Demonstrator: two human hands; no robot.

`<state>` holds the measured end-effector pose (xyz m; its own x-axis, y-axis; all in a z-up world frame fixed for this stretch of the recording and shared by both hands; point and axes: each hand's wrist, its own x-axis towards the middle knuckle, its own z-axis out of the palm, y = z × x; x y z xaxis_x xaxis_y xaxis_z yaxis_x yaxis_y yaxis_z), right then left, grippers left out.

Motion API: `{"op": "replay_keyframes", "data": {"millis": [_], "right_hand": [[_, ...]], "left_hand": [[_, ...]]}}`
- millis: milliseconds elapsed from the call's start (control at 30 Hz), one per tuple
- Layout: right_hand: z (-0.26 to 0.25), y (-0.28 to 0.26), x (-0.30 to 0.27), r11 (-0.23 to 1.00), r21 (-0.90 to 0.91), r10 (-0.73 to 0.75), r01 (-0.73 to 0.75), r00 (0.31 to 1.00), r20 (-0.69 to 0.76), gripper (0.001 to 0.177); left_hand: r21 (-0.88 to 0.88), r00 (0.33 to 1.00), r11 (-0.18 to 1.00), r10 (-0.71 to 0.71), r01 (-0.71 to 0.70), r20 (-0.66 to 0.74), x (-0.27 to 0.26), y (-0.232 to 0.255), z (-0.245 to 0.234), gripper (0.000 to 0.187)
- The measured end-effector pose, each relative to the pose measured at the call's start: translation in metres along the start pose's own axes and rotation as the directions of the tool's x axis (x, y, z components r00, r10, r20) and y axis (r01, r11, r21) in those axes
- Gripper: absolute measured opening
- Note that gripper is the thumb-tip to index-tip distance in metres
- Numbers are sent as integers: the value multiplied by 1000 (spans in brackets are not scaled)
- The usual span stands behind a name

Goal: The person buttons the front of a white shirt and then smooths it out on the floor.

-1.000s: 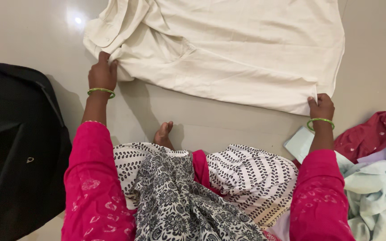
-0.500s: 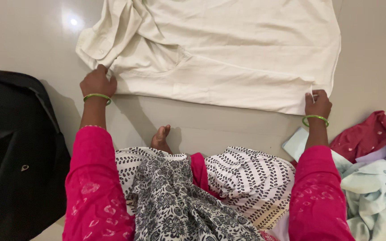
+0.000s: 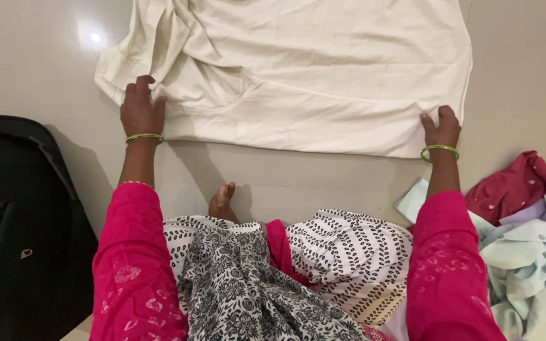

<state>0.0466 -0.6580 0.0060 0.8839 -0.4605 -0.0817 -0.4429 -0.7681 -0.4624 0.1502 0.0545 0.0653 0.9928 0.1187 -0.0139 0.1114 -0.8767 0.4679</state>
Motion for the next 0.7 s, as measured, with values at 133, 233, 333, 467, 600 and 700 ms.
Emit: {"op": "replay_keyframes", "data": {"millis": [133,233,333,467,600,700], "right_hand": [[-15,-15,11,974,128,-169,185,978,-125,29],[-13,-19,21,971,102,-194,215,963,-188,28],[-9,-21,19,990,-28,-143,141,964,-223,30],[-1,-43,11,981,-119,131,-155,974,-185,27],[9,-60,-5,980,-175,41,-96,955,-293,34],[45,-78,-25,916,-223,-391,335,871,-297,49]], "left_hand": [[55,999,998,35,-34,-14,-1,-2,4,36],[50,995,997,55,-51,-77,-7,-2,12,32],[51,997,998,-18,22,-78,-9,-1,21,29],[99,998,995,36,-31,-55,-14,5,14,31],[218,917,941,311,-260,-250,-20,17,7,42],[149,822,859,511,-489,-250,-16,32,32,31]]}}
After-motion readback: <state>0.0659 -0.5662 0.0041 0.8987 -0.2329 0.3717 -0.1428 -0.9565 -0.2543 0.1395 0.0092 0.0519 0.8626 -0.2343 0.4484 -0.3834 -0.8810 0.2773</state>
